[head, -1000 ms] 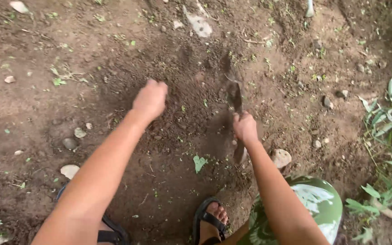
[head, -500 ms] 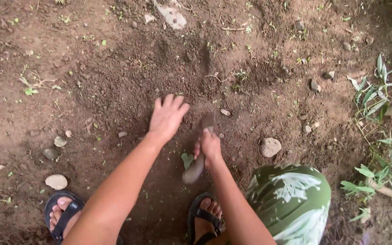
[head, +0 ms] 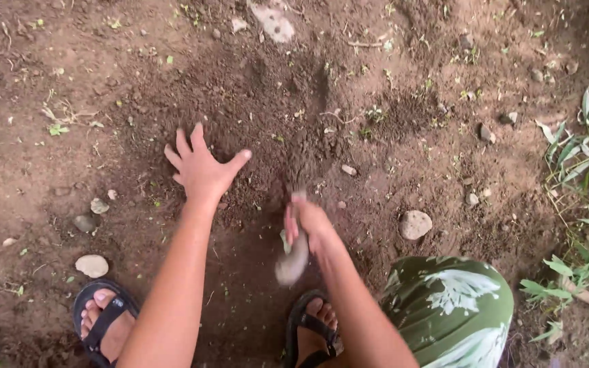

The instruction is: Dig soil with hands and a small shovel, and fill a blue plastic container with the soil.

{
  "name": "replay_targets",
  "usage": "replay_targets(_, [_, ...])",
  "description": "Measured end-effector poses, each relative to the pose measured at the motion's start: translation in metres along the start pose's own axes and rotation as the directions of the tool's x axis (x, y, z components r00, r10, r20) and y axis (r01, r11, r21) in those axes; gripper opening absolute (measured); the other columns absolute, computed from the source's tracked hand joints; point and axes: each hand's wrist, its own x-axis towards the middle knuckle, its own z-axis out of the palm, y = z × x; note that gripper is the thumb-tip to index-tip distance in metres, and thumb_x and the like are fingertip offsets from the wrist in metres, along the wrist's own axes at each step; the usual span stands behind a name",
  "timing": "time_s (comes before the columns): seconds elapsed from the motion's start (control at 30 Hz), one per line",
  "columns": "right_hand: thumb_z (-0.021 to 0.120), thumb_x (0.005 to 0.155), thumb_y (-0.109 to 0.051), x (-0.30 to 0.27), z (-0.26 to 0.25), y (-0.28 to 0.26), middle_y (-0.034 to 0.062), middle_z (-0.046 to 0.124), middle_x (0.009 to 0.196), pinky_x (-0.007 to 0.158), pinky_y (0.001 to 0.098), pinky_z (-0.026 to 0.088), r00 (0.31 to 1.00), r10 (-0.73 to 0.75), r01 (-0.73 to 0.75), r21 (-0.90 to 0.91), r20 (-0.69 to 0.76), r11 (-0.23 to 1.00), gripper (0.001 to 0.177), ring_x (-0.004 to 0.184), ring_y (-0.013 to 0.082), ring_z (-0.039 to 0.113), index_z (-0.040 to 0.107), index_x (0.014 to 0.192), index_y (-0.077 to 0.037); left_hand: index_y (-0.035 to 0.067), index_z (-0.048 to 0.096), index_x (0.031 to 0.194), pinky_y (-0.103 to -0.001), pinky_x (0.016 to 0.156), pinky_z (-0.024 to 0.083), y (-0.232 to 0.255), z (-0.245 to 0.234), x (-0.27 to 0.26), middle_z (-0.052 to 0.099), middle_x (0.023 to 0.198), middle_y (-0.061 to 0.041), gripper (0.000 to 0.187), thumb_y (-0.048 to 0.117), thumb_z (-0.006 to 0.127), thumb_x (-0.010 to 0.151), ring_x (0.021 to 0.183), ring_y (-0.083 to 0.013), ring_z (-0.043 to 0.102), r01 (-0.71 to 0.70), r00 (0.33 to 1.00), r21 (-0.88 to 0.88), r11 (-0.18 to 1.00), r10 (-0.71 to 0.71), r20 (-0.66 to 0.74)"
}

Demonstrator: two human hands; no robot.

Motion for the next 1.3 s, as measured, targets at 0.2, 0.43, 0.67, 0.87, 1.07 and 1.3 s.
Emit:
replay_targets(0.2, [0.056,0.103,-0.037,0.042,-0.001,0.021,0.0057,0.055,0.059,0.049,0.0419,0.05,0.797,-0.602,0.342,-0.785,-0.048,0.516,0.032,0.048,0.0227,0.056,0.056,0.089,-0.009,0.013,0.051,0.141,-0.056,0.109,0.044,-0.012,0.053,-0.024,0.042,0.147,-0.022,0.074,0.017,0.084,0.075,0.135,-0.0484,0.043,0.004,0.997,-0.09,0.996,0.002,0.074])
replay_targets(0.43, [0.057,0.104,-0.032,-0.038,0.035,0.013,0.0243,0.062,0.063,0.048,0.0503,0.052,0.796,-0.604,0.43,-0.746,0.046,0.509,0.036,0.051,0.0395,0.062,0.062,0.094,0.002,0.011,0.057,0.135,-0.046,0.112,0.051,-0.08,0.056,-0.008,0.062,0.138,-0.016,0.046,0.01,0.069,0.091,0.132,-0.0375,0.06,-0.009,0.988,-0.189,0.982,0.038,0.152])
replay_targets(0.67, [0.054,0.106,-0.033,0.048,0.052,-0.022,0.0164,0.062,0.064,0.048,0.0456,0.057,0.792,-0.562,0.404,-0.896,0.241,0.186,0.038,0.053,0.0334,0.066,0.065,0.095,0.001,0.011,0.051,0.143,-0.065,0.107,0.035,-0.045,0.026,0.024,0.04,0.155,-0.016,0.075,0.02,0.082,0.075,0.138,-0.0439,0.041,-0.203,0.974,-0.155,0.967,0.216,0.071])
replay_targets(0.87, [0.04,0.107,-0.027,-0.007,0.056,-0.133,0.0165,0.07,0.071,0.045,0.0419,0.059,0.772,-0.633,0.088,-0.995,0.046,0.035,0.036,0.052,0.0272,0.07,0.063,0.117,-0.001,0.032,0.058,0.134,-0.048,0.114,0.03,-0.154,0.17,0.071,0.041,0.153,0.006,0.039,0.021,0.061,0.097,0.135,-0.0233,0.037,-0.25,0.968,-0.077,0.965,0.251,0.002])
replay_targets(1.07, [0.045,0.103,-0.026,0.053,0.056,-0.1,0.0194,0.067,0.07,0.049,0.0398,0.058,0.693,-0.687,0.185,-0.975,0.218,-0.123,0.033,0.057,0.0304,0.07,0.068,0.106,-0.003,0.019,0.042,0.154,-0.07,0.113,0.024,-0.019,0.03,0.038,0.025,0.161,-0.019,0.101,0.059,0.087,0.073,0.148,-0.0464,0.024,-0.143,0.968,-0.076,0.987,0.155,0.199])
replay_targets(1.3, [0.031,0.113,-0.039,0.073,0.03,-0.175,0.0199,0.071,0.073,0.047,0.0448,0.058,0.645,-0.763,0.097,-0.986,-0.042,0.137,0.054,0.057,0.0329,0.072,0.069,0.109,-0.002,0.022,0.054,0.151,-0.059,0.133,0.02,-0.091,0.005,0.065,0.042,0.165,-0.002,0.069,0.061,0.053,0.094,0.161,-0.0307,0.028,-0.152,0.988,-0.087,0.985,0.149,-0.039])
